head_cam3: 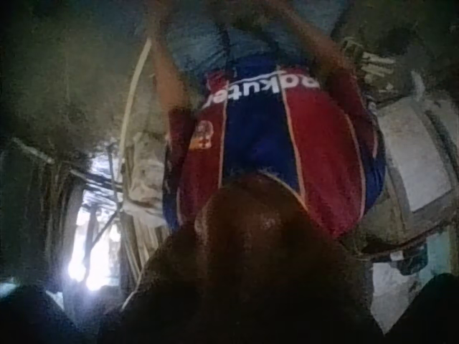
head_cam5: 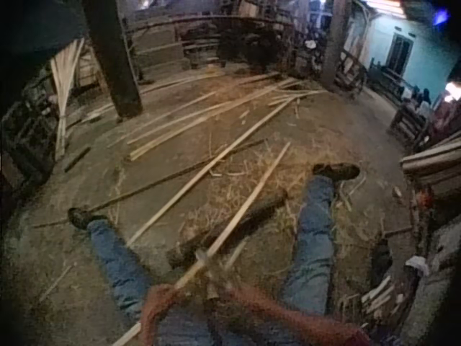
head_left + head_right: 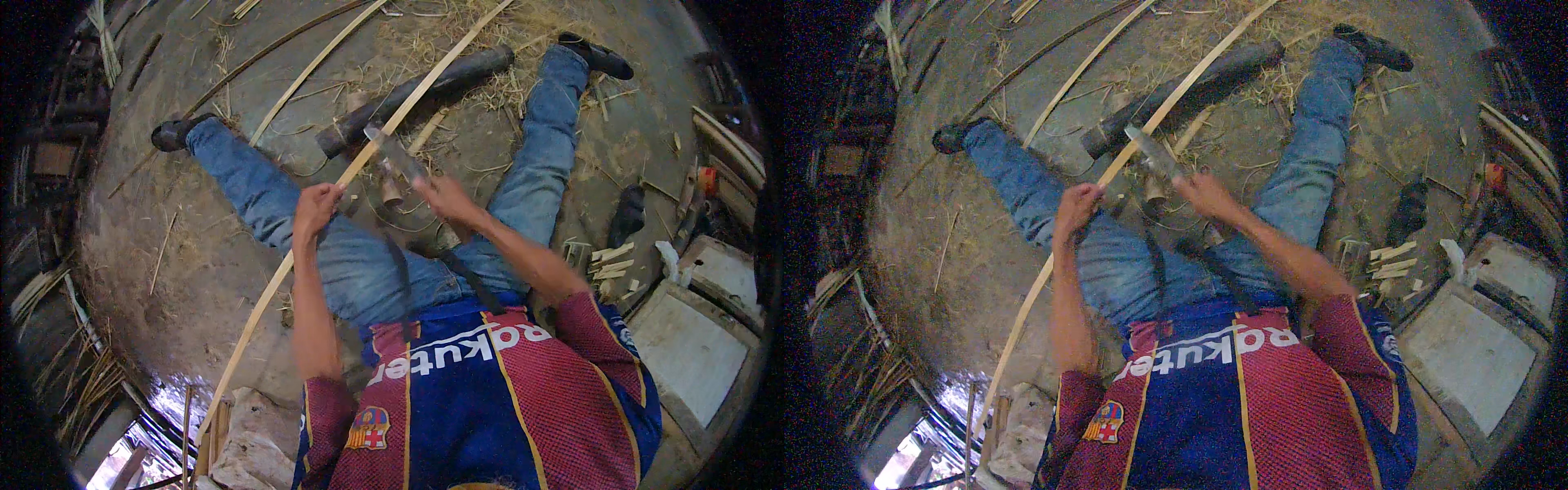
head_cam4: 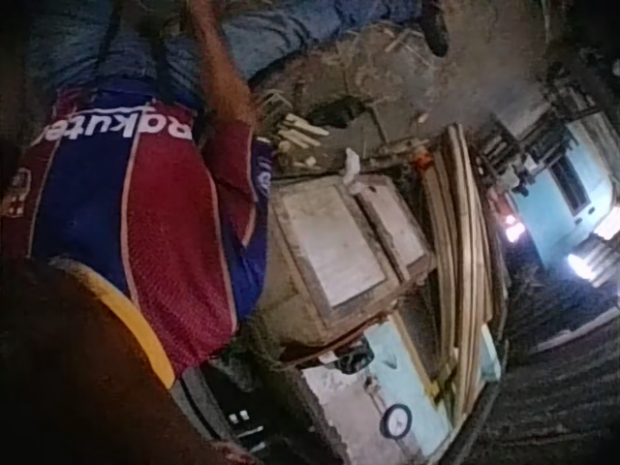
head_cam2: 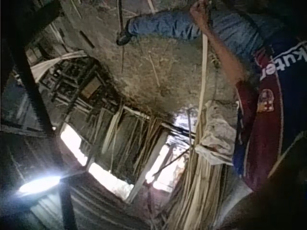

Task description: The person sits on the floor and uses a knife to shave thin strips from a long bamboo rod, holding it against a cylindrical support. The person repeatedly scrapes the bamboo to thin it and occasionally adjusts the rod's position.

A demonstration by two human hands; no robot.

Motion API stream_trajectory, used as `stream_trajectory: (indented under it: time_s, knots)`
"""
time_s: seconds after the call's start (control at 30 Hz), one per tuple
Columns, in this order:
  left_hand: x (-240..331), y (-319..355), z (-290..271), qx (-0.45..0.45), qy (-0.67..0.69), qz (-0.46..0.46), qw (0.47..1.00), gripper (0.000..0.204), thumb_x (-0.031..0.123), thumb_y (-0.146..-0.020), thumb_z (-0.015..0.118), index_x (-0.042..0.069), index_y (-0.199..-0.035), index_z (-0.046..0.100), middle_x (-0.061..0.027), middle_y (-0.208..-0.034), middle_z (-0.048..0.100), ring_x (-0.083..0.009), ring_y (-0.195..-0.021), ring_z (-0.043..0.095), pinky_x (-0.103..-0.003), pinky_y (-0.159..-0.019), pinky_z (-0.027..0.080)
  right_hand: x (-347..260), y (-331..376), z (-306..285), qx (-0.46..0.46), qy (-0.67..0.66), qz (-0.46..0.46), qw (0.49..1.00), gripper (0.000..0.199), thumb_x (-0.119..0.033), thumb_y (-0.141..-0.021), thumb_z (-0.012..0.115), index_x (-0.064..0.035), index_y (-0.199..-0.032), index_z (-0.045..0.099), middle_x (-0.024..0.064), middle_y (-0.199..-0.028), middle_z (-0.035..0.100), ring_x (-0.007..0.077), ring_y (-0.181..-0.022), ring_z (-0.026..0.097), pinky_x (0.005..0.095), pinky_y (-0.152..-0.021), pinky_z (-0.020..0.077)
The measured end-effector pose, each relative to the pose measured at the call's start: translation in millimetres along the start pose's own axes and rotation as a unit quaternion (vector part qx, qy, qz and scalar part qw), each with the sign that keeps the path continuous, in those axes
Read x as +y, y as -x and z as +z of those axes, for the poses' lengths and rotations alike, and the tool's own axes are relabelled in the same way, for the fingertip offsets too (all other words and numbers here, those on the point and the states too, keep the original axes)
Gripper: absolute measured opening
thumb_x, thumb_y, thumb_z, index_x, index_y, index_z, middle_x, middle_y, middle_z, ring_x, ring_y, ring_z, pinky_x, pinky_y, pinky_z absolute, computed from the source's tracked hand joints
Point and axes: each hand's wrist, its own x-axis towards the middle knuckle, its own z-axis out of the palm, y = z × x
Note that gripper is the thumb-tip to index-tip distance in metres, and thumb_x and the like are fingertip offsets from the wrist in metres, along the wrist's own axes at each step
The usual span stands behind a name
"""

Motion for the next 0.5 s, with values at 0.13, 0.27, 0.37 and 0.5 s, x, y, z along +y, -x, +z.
stream_trajectory:
  time_s: [0.13, 0.27, 0.37, 0.5]
  knots:
    - [-0.4, 2.4, -1.8, -0.008, 0.024, -0.021, 0.999, 0.035, 0.035, -0.097, 0.063, 0.004, -0.081, 0.068, 0.0044, -0.061, 0.053, -0.0066, -0.054, 0.043, -0.025, -0.05, 0.033, -16.1, 2.6, -3.9, 0.026, -0.127, 0.037, 0.991, 0.058, -0.057, -0.098, 0.051, -0.0048, -0.073, 0.055, 0.0039, -0.053, 0.052, 0.0144, -0.043, 0.051, 0.032, -0.042, 0.0414]
    - [-7.4, -0.7, 2.8, 0.005, 0.022, 0.003, 1.0, 0.036, 0.036, -0.097, 0.063, 0.005, -0.079, 0.068, 0.0042, -0.061, 0.053, -0.0063, -0.053, 0.043, -0.026, -0.049, 0.032, -11.9, 2.7, -7.7, -0.03, -0.099, 0.065, 0.992, 0.061, -0.058, -0.098, 0.049, -0.0014, -0.078, 0.06, 0.007, -0.061, 0.059, 0.0186, -0.051, 0.056, 0.0363, -0.048, 0.0448]
    - [-7.1, -3.1, 2.0, -0.006, 0.042, 0.023, 0.999, 0.036, 0.036, -0.097, 0.062, 0.006, -0.079, 0.067, 0.0042, -0.061, 0.053, -0.0062, -0.053, 0.043, -0.026, -0.049, 0.032, -2.5, 0.0, -2.3, 0.013, -0.111, 0.102, 0.989, 0.064, -0.059, -0.098, 0.047, 0.0003, -0.079, 0.063, 0.0081, -0.063, 0.06, 0.0207, -0.053, 0.057, 0.0384, -0.049, 0.0458]
    - [-17.4, -2.0, 1.6, -0.01, 0.053, 0.016, 0.998, 0.038, 0.038, -0.097, 0.062, 0.005, -0.08, 0.068, 0.0043, -0.06, 0.053, -0.0061, -0.053, 0.044, -0.026, -0.049, 0.032, -13.1, 7.4, -3.9, -0.043, -0.06, 0.03, 0.997, 0.064, -0.061, -0.098, 0.047, -0.0013, -0.077, 0.061, 0.0067, -0.059, 0.056, 0.0205, -0.05, 0.055, 0.0387, -0.048, 0.0455]
